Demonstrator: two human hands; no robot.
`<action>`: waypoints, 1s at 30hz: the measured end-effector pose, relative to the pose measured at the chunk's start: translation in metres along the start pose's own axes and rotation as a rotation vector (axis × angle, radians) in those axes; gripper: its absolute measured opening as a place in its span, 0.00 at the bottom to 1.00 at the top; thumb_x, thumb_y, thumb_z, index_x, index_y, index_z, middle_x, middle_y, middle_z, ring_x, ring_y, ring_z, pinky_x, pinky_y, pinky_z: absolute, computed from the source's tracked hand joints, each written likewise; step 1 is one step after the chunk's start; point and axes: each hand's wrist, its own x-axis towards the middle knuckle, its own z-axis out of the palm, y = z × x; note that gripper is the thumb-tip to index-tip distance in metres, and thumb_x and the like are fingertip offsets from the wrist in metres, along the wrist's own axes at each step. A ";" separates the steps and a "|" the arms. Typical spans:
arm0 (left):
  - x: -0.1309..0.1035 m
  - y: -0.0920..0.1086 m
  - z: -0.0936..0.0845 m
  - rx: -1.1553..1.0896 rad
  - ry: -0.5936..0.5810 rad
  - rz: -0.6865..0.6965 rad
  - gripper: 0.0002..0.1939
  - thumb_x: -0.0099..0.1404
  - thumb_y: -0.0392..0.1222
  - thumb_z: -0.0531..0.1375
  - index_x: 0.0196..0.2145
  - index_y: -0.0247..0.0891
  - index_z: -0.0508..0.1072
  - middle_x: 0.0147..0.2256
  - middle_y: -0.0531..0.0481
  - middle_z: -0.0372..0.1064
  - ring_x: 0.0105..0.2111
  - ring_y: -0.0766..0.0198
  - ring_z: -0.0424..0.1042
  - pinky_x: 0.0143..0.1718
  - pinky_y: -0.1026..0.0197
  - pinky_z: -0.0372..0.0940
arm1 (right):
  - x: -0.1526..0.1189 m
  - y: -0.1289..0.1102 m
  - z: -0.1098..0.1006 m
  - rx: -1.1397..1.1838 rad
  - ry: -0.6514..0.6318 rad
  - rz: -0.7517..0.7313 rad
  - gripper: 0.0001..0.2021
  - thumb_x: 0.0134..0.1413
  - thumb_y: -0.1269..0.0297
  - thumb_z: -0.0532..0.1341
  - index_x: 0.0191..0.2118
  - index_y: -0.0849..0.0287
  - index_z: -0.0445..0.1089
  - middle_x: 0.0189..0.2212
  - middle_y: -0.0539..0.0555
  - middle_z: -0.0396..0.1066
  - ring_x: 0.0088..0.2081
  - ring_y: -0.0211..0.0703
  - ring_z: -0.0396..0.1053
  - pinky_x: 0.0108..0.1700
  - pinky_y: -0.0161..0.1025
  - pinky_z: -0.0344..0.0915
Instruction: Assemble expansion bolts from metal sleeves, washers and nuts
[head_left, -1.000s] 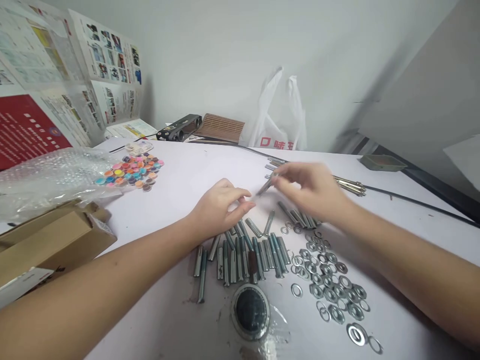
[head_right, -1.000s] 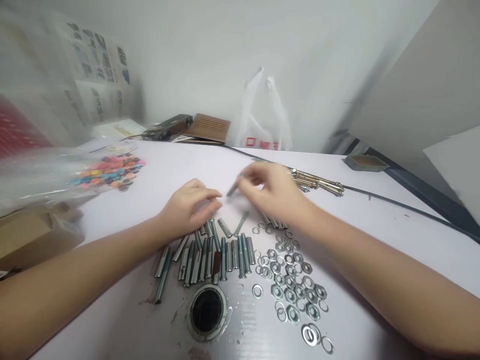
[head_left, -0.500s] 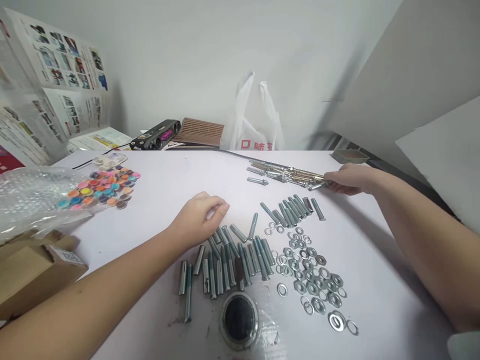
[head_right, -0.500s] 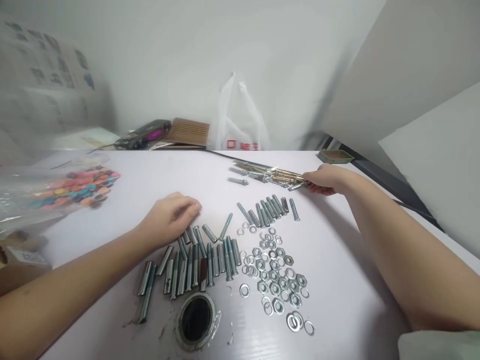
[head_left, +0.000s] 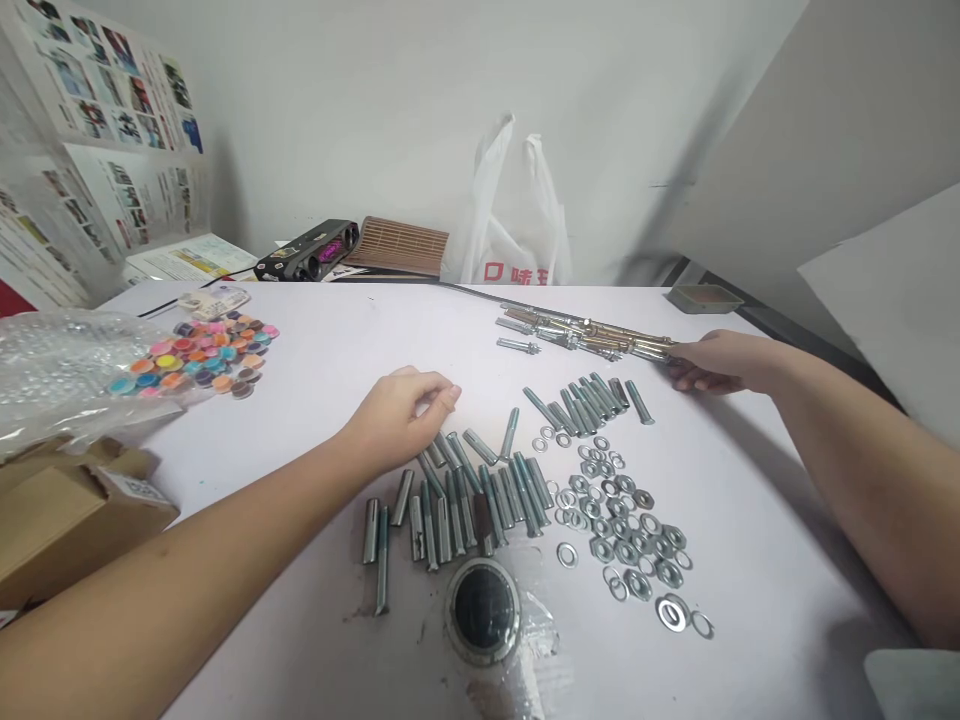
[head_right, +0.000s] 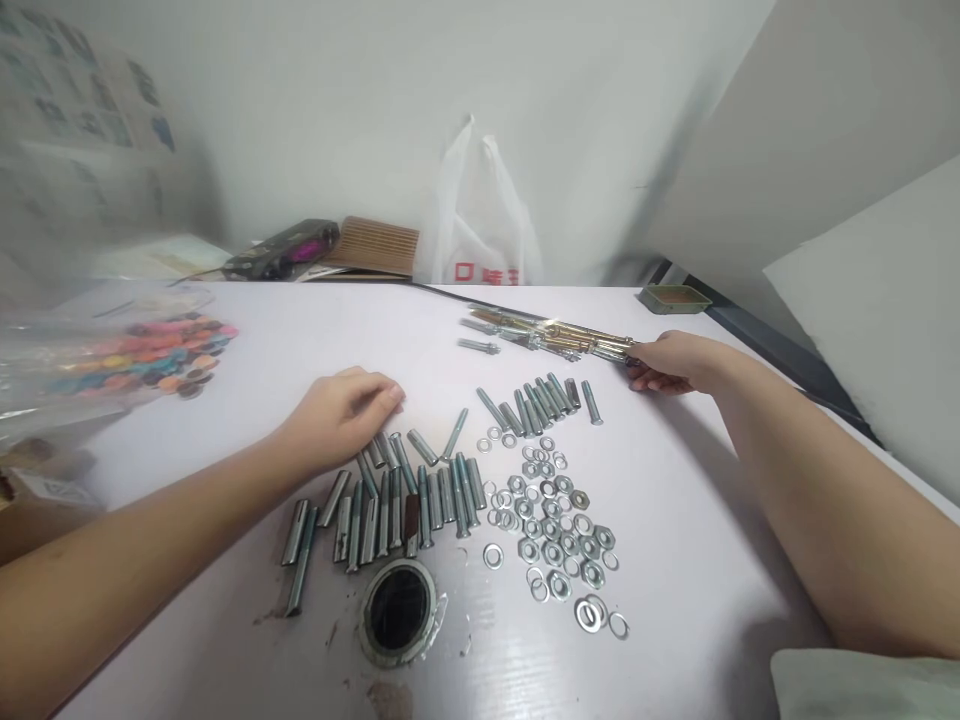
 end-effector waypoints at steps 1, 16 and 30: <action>0.000 0.000 0.000 0.001 0.002 -0.001 0.18 0.69 0.50 0.50 0.33 0.40 0.76 0.30 0.49 0.73 0.33 0.58 0.69 0.36 0.57 0.61 | -0.003 -0.003 -0.004 0.001 -0.057 0.075 0.16 0.54 0.56 0.60 0.24 0.63 0.72 0.26 0.71 0.76 0.24 0.47 0.72 0.26 0.42 0.67; 0.001 0.000 0.000 0.024 0.002 0.003 0.18 0.69 0.50 0.51 0.32 0.40 0.77 0.29 0.49 0.73 0.32 0.58 0.69 0.35 0.57 0.61 | -0.005 -0.014 -0.006 -0.262 -0.184 0.127 0.17 0.56 0.55 0.56 0.25 0.62 0.70 0.30 0.66 0.74 0.25 0.39 0.67 0.32 0.41 0.64; 0.000 -0.001 0.002 0.002 0.019 -0.013 0.19 0.69 0.51 0.51 0.32 0.40 0.77 0.29 0.49 0.73 0.33 0.58 0.70 0.35 0.57 0.62 | -0.023 -0.037 0.010 -0.171 -0.604 0.019 0.22 0.51 0.46 0.62 0.19 0.60 0.69 0.20 0.55 0.66 0.21 0.35 0.57 0.23 0.36 0.57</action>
